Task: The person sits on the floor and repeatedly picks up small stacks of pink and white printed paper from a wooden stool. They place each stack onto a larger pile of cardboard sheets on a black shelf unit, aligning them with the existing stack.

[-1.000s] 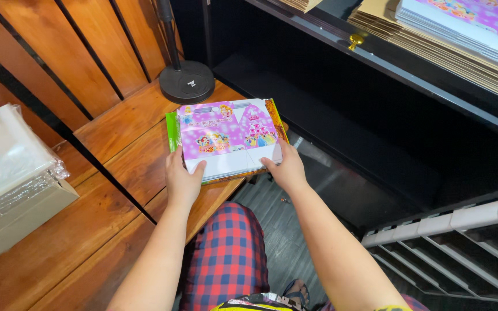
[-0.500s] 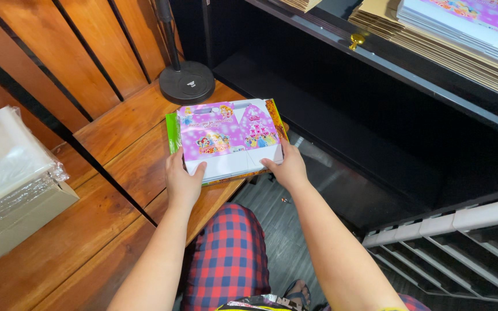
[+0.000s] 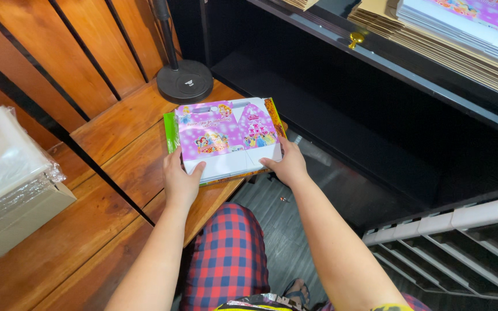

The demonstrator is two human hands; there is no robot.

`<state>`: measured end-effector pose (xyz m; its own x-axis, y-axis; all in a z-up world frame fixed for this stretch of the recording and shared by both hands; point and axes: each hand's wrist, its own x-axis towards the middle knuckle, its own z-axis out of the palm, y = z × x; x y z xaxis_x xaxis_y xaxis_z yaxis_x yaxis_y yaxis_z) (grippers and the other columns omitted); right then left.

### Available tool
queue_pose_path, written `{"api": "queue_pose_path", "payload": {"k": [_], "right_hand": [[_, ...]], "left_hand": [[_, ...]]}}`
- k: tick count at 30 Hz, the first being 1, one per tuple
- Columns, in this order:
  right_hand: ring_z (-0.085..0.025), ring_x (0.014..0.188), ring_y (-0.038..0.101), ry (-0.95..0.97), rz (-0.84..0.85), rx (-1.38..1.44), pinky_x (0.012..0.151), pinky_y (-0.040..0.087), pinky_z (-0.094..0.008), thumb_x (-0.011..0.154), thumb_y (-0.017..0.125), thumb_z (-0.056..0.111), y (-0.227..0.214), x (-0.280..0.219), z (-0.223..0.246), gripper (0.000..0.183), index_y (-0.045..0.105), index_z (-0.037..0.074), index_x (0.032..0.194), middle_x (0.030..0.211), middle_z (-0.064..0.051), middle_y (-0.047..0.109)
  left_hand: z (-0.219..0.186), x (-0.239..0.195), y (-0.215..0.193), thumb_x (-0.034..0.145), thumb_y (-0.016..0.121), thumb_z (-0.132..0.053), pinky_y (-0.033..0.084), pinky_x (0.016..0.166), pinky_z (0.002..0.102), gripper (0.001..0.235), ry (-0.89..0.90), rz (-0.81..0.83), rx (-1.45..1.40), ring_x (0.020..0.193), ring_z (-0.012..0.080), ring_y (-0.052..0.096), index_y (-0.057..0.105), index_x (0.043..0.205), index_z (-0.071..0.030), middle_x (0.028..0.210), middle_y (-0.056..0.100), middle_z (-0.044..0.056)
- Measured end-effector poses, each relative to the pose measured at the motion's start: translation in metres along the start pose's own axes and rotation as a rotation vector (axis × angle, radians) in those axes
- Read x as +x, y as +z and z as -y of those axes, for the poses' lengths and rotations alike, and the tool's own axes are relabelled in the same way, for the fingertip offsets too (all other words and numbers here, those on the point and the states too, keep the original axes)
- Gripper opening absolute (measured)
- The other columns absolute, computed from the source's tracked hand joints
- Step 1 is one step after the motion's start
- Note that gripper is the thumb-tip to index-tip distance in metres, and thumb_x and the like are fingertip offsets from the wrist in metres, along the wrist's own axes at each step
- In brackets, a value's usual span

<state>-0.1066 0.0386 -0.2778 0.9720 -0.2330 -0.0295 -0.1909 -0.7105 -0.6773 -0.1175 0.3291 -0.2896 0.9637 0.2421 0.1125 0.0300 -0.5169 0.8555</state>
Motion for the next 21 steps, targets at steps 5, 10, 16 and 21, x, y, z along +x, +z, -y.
{"api": "queue_pose_path", "payload": {"k": [5,10,16,21], "right_hand": [[-0.029,0.132,0.061,0.009,-0.041,0.076,0.113,0.047,-0.039,0.073,0.094,0.034,-0.004,-0.015,0.014,0.094,0.051,0.010,0.153,0.138,-0.013,0.058],[-0.030,0.134,0.058,0.019,-0.102,0.094,0.114,0.046,-0.038,0.071,0.096,0.032,-0.003,-0.017,0.021,0.092,0.053,0.012,0.151,0.138,-0.011,0.055],[-0.034,0.121,0.059,-0.003,-0.207,-0.002,0.110,0.046,-0.042,0.065,0.099,0.026,0.000,-0.008,0.021,0.083,0.064,0.015,0.139,0.120,-0.007,0.062],[-0.016,0.100,0.075,0.094,-0.133,0.152,0.093,0.057,-0.030,0.074,0.090,0.025,0.002,0.005,0.006,0.069,0.065,0.026,0.139,0.101,0.002,0.077]], "left_hand": [[-0.003,-0.001,-0.002,0.086,0.084,-0.025,0.048,0.111,0.046,0.079,-0.015,0.014,-0.001,0.134,0.0397,0.056,0.050,0.151,0.001,0.146,0.050,0.020],[-0.005,-0.001,-0.003,0.085,0.084,-0.026,0.049,0.110,0.047,0.080,-0.027,0.025,0.001,0.134,0.0400,0.055,0.050,0.152,0.001,0.147,0.049,0.021],[0.007,0.003,0.002,0.083,0.086,-0.026,0.050,0.109,0.045,0.080,0.006,0.001,-0.011,0.133,0.0405,0.056,0.052,0.150,0.002,0.144,0.051,0.021],[0.007,0.003,0.002,0.080,0.087,-0.025,0.052,0.107,0.044,0.080,0.004,-0.009,-0.044,0.130,0.0419,0.058,0.054,0.147,0.003,0.142,0.053,0.023]]}}
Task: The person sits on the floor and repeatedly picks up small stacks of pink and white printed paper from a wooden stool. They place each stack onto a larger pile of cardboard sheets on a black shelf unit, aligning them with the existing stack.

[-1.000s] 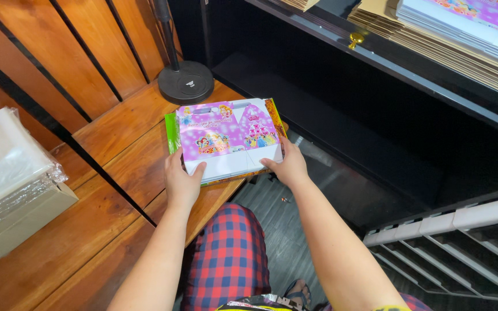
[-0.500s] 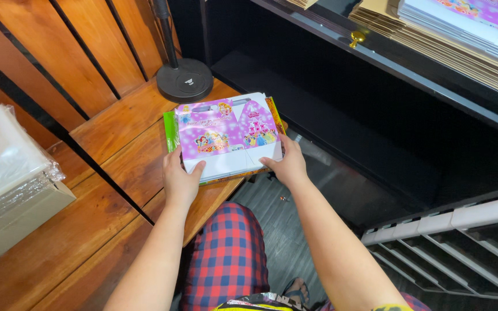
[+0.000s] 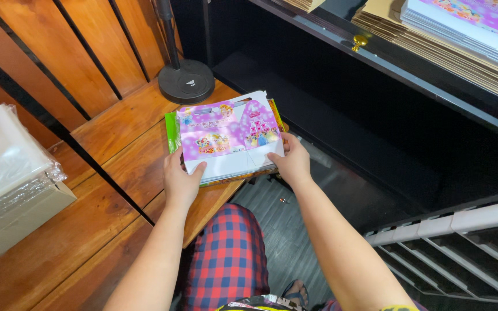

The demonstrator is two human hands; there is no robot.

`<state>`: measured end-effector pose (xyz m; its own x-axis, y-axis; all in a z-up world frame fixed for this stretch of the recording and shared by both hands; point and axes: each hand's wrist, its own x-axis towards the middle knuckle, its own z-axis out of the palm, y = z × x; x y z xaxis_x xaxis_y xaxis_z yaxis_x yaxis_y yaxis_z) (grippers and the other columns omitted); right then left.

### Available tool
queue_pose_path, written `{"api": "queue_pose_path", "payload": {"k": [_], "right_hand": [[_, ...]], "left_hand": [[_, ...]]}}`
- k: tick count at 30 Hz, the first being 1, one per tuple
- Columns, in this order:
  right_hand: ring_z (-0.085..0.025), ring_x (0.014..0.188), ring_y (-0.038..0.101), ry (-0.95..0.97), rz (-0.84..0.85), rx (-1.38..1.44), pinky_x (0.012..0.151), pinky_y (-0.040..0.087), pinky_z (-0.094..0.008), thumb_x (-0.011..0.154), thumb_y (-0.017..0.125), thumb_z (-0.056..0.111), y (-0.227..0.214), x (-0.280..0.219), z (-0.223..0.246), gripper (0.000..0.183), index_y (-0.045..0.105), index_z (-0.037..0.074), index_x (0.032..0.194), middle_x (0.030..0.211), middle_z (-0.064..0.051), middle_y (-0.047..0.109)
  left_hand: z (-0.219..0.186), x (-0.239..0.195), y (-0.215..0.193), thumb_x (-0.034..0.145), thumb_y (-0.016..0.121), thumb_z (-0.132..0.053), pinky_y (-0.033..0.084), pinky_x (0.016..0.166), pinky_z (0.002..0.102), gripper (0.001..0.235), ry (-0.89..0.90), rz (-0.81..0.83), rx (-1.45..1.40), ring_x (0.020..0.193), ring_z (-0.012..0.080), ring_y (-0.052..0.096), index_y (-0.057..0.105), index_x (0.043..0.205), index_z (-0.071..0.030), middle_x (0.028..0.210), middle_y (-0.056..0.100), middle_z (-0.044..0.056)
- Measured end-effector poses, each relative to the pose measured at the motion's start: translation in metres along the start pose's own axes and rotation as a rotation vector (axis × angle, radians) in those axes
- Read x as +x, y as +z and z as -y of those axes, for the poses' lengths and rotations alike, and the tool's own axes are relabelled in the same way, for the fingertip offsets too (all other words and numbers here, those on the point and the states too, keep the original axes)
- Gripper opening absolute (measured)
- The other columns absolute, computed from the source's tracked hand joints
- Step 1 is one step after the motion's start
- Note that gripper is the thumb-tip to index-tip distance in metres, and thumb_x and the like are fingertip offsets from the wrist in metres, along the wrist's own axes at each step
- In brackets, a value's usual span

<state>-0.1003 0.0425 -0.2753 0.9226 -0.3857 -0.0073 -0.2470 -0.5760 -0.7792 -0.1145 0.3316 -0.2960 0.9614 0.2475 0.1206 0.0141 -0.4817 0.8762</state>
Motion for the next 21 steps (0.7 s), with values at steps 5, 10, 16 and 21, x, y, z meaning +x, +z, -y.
{"api": "queue_pose_path", "payload": {"k": [5,10,16,21], "right_hand": [[-0.014,0.097,0.076,0.016,0.051,0.032,0.087,0.059,-0.029,0.085,0.081,0.023,-0.002,0.006,-0.008,0.056,0.066,0.027,0.138,0.100,0.001,0.080],[-0.010,0.087,0.076,0.017,0.081,0.147,0.077,0.059,-0.026,0.091,0.073,0.018,-0.001,0.004,-0.011,0.048,0.067,0.027,0.137,0.095,0.000,0.080],[-0.010,0.068,0.063,0.059,0.098,0.549,0.062,0.055,-0.016,0.093,0.066,0.000,-0.005,-0.013,0.008,0.047,0.061,0.005,0.140,0.091,-0.009,0.070],[-0.012,0.060,0.066,0.076,0.103,0.736,0.058,0.060,-0.020,0.091,0.069,-0.003,-0.021,-0.029,0.027,0.045,0.063,0.002,0.135,0.082,-0.008,0.067]], "left_hand": [[-0.001,0.001,0.000,0.080,0.088,-0.020,0.054,0.104,0.041,0.078,-0.038,-0.017,-0.067,0.126,0.0394,0.062,0.055,0.146,0.003,0.139,0.055,0.022],[0.003,0.004,0.002,0.080,0.088,-0.015,0.057,0.102,0.041,0.073,-0.085,-0.043,-0.148,0.122,0.0375,0.064,0.057,0.144,0.002,0.134,0.058,0.022],[0.014,0.013,0.012,0.091,0.079,-0.014,0.056,0.102,0.037,0.059,-0.169,-0.083,-0.372,0.120,0.0317,0.066,0.059,0.145,-0.003,0.134,0.057,0.018],[-0.008,0.006,-0.008,0.095,0.075,-0.008,0.055,0.087,0.027,0.044,-0.082,-0.169,-0.497,0.096,0.0118,0.062,0.066,0.139,-0.007,0.114,0.069,0.008]]}}
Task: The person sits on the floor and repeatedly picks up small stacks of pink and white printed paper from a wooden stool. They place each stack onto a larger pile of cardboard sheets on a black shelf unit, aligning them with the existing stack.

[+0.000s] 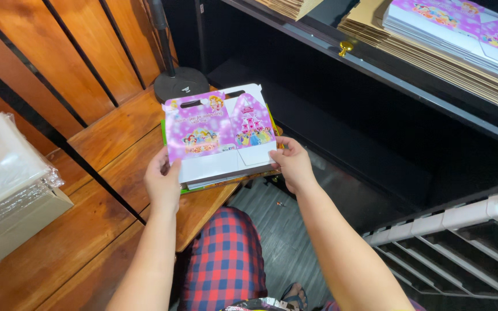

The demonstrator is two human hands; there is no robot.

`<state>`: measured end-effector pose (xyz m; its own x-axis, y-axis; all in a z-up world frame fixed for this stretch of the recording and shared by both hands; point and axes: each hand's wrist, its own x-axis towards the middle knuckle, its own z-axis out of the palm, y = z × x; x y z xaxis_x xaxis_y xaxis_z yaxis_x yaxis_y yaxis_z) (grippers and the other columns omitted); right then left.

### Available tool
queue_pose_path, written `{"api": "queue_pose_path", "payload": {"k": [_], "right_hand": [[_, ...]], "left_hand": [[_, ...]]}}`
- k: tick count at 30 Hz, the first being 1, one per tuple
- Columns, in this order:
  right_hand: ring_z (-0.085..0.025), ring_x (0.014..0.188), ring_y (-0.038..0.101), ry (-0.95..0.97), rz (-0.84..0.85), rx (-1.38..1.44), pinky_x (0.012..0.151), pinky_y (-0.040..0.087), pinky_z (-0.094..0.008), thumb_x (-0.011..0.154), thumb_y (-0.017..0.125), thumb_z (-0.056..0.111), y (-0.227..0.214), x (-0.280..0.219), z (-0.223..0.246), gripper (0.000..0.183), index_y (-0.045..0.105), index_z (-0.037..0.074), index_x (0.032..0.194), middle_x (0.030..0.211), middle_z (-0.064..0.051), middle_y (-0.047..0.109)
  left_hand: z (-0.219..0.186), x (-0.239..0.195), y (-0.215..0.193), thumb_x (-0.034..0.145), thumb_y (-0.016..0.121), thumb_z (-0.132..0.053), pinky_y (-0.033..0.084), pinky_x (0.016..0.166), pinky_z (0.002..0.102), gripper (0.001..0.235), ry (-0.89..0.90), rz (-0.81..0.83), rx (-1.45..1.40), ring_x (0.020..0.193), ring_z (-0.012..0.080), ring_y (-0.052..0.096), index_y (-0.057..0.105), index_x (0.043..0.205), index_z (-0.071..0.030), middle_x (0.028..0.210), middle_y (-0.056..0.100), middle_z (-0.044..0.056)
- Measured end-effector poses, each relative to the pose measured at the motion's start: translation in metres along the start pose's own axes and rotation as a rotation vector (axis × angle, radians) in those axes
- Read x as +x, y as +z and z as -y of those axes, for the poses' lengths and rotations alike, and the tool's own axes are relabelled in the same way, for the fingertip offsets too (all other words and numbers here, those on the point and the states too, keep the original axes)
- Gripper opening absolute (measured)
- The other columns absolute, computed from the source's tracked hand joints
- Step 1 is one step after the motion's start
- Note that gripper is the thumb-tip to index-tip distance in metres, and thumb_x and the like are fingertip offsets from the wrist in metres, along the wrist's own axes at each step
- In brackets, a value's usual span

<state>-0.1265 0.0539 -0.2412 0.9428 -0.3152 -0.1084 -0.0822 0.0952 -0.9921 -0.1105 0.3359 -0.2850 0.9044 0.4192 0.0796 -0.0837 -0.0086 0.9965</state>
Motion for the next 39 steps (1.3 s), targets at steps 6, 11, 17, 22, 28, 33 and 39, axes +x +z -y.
{"api": "queue_pose_path", "payload": {"k": [6,11,17,22,28,33,39], "right_hand": [[-0.011,0.065,0.067,-0.022,0.038,0.104,0.064,0.064,-0.020,0.089,0.072,-0.004,-0.006,-0.013,0.029,0.045,0.064,0.002,0.132,0.080,-0.006,0.065],[-0.013,0.062,0.066,-0.077,0.048,0.154,0.062,0.063,-0.021,0.088,0.073,-0.007,-0.015,-0.044,0.086,0.048,0.063,0.001,0.134,0.081,-0.011,0.067],[-0.014,0.065,0.065,-0.162,0.022,0.198,0.063,0.062,-0.022,0.087,0.073,-0.008,-0.047,-0.055,0.133,0.049,0.063,-0.001,0.134,0.084,-0.012,0.068],[-0.015,0.067,0.069,-0.277,-0.007,0.285,0.065,0.064,-0.021,0.087,0.070,-0.011,-0.085,-0.062,0.176,0.045,0.064,-0.001,0.131,0.085,-0.012,0.067],[-0.013,0.069,0.071,-0.395,-0.086,0.358,0.065,0.067,-0.019,0.088,0.070,-0.011,-0.135,-0.072,0.232,0.043,0.064,0.001,0.128,0.087,-0.010,0.070],[-0.018,0.095,0.073,-0.392,-0.178,0.240,0.061,0.057,-0.016,0.082,0.073,0.002,-0.198,-0.058,0.269,0.041,0.059,0.011,0.120,0.120,-0.016,0.073],[-0.016,0.092,0.075,-0.395,-0.447,0.015,0.066,0.061,-0.013,0.086,0.069,0.007,-0.226,-0.066,0.314,0.036,0.064,0.007,0.122,0.118,-0.014,0.077]], "left_hand": [[-0.032,-0.005,-0.015,0.096,0.071,-0.001,0.055,0.077,0.018,0.046,0.083,0.023,-0.180,0.085,0.0056,0.063,0.061,0.141,-0.001,0.100,0.067,0.005],[-0.070,-0.021,-0.016,0.095,0.070,0.003,0.057,0.081,0.019,0.057,0.155,0.127,-0.285,0.085,0.0047,0.064,0.054,0.150,-0.003,0.098,0.066,0.004],[-0.117,-0.033,-0.001,0.093,0.072,0.002,0.057,0.089,0.023,0.067,0.233,0.251,-0.348,0.090,0.0062,0.066,0.048,0.155,-0.003,0.107,0.068,0.006],[-0.177,-0.043,0.034,0.093,0.072,0.004,0.062,0.078,0.025,0.072,0.296,0.375,-0.360,0.090,0.0095,0.067,0.043,0.158,-0.005,0.108,0.065,0.008],[-0.243,-0.045,0.109,0.093,0.073,0.007,0.067,0.070,0.031,0.074,0.398,0.535,-0.392,0.093,0.0174,0.072,0.040,0.158,-0.008,0.113,0.067,0.015],[-0.302,-0.044,0.177,0.091,0.070,-0.001,0.057,0.064,0.018,0.047,0.408,0.640,-0.256,0.075,0.0031,0.061,0.066,0.137,-0.010,0.099,0.076,-0.001],[-0.330,-0.039,0.257,0.088,0.076,-0.008,0.055,0.067,0.018,0.057,0.239,0.699,-0.274,0.067,0.0060,0.058,0.062,0.144,-0.005,0.086,0.072,-0.004]]}}
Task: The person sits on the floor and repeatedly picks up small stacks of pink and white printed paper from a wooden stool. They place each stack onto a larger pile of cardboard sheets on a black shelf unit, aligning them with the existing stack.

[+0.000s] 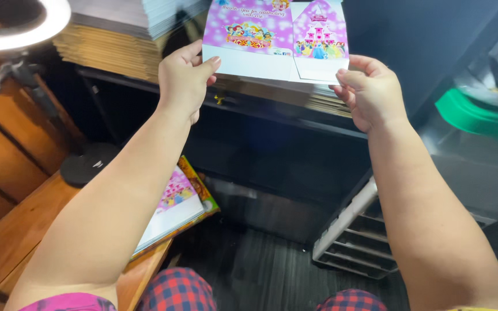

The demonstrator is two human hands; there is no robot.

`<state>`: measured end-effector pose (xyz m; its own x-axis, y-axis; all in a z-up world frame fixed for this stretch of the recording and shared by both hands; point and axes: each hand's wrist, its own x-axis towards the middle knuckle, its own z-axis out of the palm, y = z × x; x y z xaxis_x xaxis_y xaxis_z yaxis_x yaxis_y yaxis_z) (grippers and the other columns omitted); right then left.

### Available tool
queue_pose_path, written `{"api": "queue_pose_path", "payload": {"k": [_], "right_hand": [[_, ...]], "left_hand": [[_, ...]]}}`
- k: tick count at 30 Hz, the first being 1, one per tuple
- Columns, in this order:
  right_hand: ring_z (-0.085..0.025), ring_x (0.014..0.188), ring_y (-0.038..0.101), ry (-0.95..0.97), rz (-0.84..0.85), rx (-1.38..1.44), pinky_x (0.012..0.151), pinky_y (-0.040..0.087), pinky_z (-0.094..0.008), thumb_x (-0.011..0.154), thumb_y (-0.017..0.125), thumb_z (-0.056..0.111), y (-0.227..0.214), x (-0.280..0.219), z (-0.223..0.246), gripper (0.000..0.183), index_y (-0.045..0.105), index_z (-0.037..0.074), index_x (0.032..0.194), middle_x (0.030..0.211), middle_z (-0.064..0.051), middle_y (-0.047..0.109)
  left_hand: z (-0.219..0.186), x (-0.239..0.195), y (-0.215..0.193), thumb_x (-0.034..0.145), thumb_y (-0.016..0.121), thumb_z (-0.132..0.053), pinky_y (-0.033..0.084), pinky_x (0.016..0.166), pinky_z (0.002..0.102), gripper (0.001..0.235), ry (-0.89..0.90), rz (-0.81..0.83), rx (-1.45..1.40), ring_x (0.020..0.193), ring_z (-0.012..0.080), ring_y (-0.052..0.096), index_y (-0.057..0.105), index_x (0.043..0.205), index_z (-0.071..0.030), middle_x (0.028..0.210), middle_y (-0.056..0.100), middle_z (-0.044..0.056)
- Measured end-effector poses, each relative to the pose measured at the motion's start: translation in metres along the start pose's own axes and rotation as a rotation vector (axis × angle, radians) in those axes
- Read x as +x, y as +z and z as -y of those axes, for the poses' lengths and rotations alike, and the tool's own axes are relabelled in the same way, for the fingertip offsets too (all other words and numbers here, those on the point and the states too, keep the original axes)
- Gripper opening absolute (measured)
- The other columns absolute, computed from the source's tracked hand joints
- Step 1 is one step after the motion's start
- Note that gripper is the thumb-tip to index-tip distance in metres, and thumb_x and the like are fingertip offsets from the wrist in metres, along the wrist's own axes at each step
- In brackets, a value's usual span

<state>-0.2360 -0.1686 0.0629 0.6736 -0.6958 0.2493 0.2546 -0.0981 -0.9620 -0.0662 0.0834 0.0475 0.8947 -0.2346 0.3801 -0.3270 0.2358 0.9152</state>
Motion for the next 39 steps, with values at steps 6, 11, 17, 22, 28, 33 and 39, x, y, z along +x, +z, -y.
{"api": "queue_pose_path", "payload": {"k": [6,11,17,22,28,33,39], "right_hand": [[-0.010,0.070,0.068,0.027,-0.062,-0.063,0.063,0.061,-0.014,0.084,0.075,0.010,-0.020,0.036,-0.001,0.040,0.067,0.009,0.123,0.105,-0.010,0.076],[-0.017,0.078,0.075,-0.031,-0.095,-0.094,0.064,0.065,-0.020,0.084,0.077,0.004,-0.032,0.084,-0.033,0.039,0.066,0.003,0.121,0.101,-0.012,0.076],[-0.012,0.071,0.072,0.039,-0.156,-0.259,0.062,0.062,-0.018,0.085,0.077,0.008,-0.029,0.085,-0.033,0.052,0.061,0.002,0.134,0.102,-0.010,0.076],[-0.009,0.060,0.064,-0.018,-0.170,-0.389,0.056,0.053,-0.020,0.084,0.080,0.010,-0.037,0.100,-0.054,0.042,0.068,0.005,0.124,0.078,-0.002,0.070],[-0.009,0.061,0.072,-0.103,-0.170,-0.405,0.053,0.064,-0.019,0.080,0.085,0.008,-0.040,0.107,-0.070,0.049,0.067,-0.003,0.125,0.078,-0.007,0.072],[-0.006,0.061,0.067,-0.087,-0.185,-0.411,0.052,0.058,-0.015,0.077,0.084,0.005,-0.039,0.100,-0.069,0.039,0.072,-0.004,0.114,0.077,-0.009,0.072],[-0.006,0.060,0.065,-0.069,-0.178,-0.425,0.049,0.057,-0.017,0.078,0.084,0.006,-0.044,0.105,-0.079,0.036,0.073,-0.003,0.111,0.076,-0.010,0.072]], "left_hand": [[0.020,0.052,0.044,0.082,0.080,-0.008,0.055,0.060,0.018,0.042,0.004,-0.002,0.105,0.072,0.0030,0.062,0.077,0.124,-0.011,0.097,0.080,-0.003],[0.042,0.076,0.064,0.083,0.079,-0.008,0.063,0.092,0.026,0.047,-0.088,0.016,0.146,0.106,0.0147,0.078,0.071,0.129,-0.009,0.123,0.078,0.009],[0.072,0.100,0.079,0.083,0.081,-0.010,0.059,0.087,0.025,0.041,-0.067,0.021,0.233,0.101,0.0133,0.078,0.075,0.123,-0.010,0.116,0.080,0.006],[0.086,0.107,0.085,0.084,0.081,-0.014,0.060,0.088,0.029,0.041,-0.101,0.029,0.366,0.103,0.0170,0.077,0.075,0.125,-0.011,0.118,0.079,0.005],[0.114,0.126,0.081,0.082,0.085,-0.025,0.062,0.087,0.034,0.043,-0.040,-0.054,0.461,0.093,0.0157,0.078,0.074,0.122,-0.015,0.100,0.078,-0.001],[0.096,0.107,0.074,0.087,0.079,-0.026,0.059,0.094,0.037,0.040,-0.048,0.014,0.556,0.106,0.0220,0.075,0.074,0.123,-0.011,0.108,0.078,0.004],[0.101,0.111,0.076,0.085,0.079,-0.032,0.059,0.093,0.036,0.039,-0.080,0.025,0.599,0.106,0.0204,0.074,0.075,0.121,-0.017,0.106,0.078,0.002]]}}
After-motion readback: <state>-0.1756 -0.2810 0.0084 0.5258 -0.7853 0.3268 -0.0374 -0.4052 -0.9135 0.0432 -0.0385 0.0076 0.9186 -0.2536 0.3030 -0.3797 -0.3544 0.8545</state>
